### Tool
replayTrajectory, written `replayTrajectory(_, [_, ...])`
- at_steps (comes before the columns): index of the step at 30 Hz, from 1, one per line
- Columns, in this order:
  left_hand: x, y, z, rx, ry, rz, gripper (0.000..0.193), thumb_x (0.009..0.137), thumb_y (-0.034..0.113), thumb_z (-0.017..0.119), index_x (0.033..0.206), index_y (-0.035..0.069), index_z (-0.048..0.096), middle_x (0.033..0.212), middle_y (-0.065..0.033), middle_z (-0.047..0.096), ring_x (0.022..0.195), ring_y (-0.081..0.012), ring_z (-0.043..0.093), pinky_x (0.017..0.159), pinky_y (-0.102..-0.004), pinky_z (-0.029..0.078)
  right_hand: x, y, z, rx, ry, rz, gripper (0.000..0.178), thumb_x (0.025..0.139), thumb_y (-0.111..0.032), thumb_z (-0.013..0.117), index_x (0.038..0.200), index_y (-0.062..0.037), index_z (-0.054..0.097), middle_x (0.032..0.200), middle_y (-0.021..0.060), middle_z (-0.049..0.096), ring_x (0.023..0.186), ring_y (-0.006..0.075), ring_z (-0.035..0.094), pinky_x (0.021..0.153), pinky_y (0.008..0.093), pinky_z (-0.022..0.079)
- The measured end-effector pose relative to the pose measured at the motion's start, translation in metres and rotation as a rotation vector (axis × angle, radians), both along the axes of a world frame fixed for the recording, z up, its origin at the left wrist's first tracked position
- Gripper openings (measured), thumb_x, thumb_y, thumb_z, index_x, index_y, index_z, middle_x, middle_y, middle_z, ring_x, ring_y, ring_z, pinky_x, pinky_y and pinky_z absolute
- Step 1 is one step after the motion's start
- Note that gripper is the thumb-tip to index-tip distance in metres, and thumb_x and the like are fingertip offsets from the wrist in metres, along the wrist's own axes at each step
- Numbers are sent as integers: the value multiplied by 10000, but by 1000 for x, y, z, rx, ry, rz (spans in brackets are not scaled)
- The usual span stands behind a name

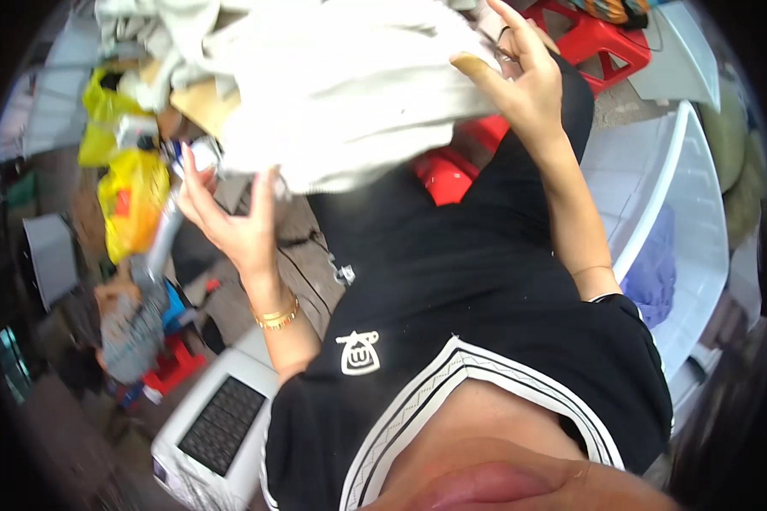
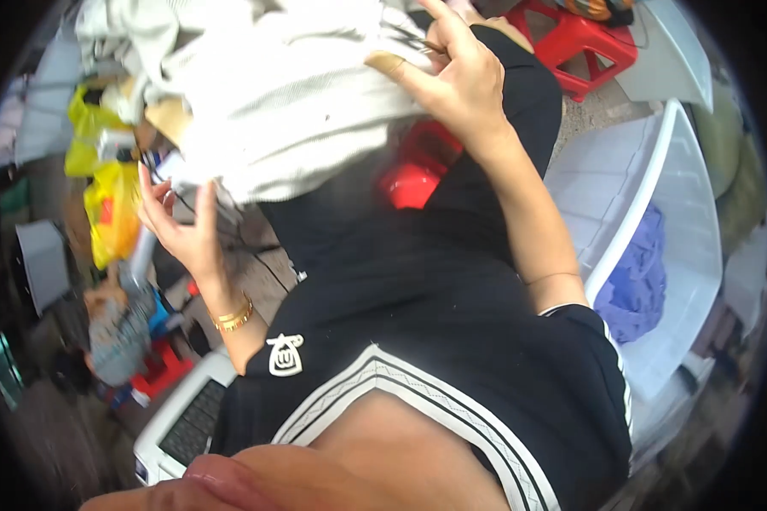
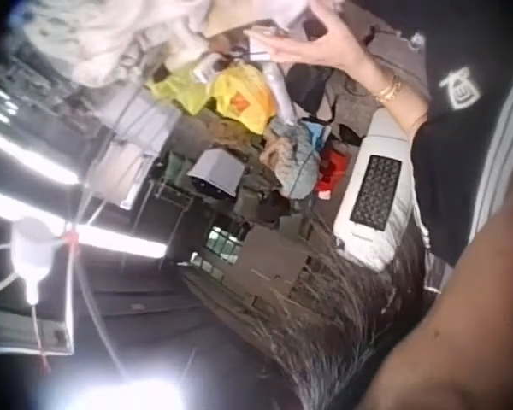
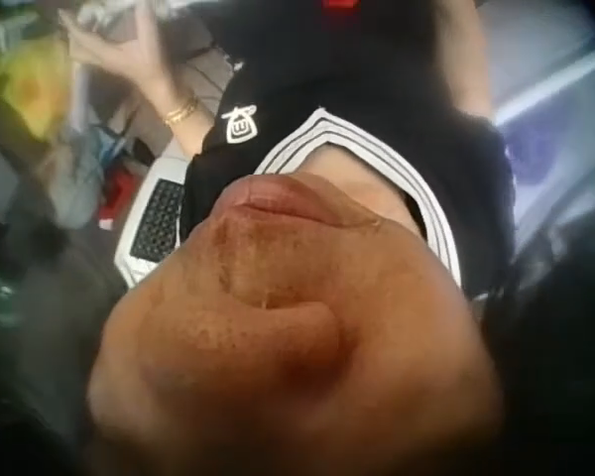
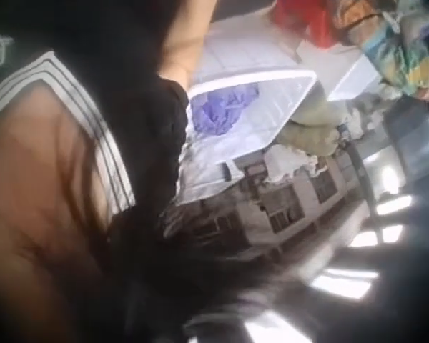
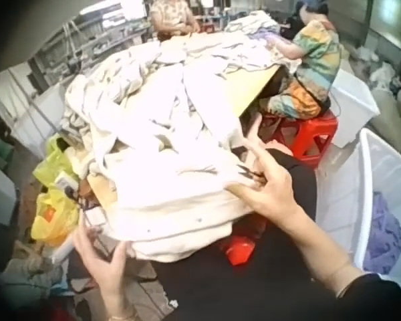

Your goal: Trimming loose threads from a white knitted garment using small scissors.

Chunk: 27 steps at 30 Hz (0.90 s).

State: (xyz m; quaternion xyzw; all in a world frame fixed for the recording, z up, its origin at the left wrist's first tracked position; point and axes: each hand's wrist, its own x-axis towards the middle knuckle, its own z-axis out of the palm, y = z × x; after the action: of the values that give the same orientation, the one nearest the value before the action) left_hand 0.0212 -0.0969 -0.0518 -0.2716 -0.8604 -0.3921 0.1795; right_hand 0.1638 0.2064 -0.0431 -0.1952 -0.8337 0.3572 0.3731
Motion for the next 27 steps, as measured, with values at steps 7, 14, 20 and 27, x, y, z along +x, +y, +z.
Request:
replayTrajectory(7, [2,81,52,-500,147,-619,985,686,360,842,1507,137,348,1569,-196,233,1451,-428,196,1164,-573,168,-9,56,-54,-484,-508,138,705,716,-678,714,728,23,638,656,21,555,622,134,530,577,298,419])
replayTrajectory(14, [2,117,70,-579,211,-627,1224,567,206,857,1568,160,154,1605,-183,149,1480,-378,165,1161,-615,142,10,46,1,-878,381,260,215,853,-215,748,851,-18,663,677,-38,579,516,40,489,461,189,346])
replayTrajectory(20, [10,139,122,-164,152,-926,1256,591,367,901,1538,3,161,1584,-272,168,1467,-400,214,1172,-513,196,85,83,97,-734,1063,581,451,977,-311,517,1272,25,578,1201,172,653,1088,288,650,1004,443,488])
replayTrajectory(27, [19,178,136,143,-350,-1436,1538,448,416,968,1568,74,-29,1611,-215,142,1492,-348,156,1184,-477,144,124,106,157,10,775,61,316,970,-233,586,1140,27,642,1024,96,691,909,169,654,846,311,504])
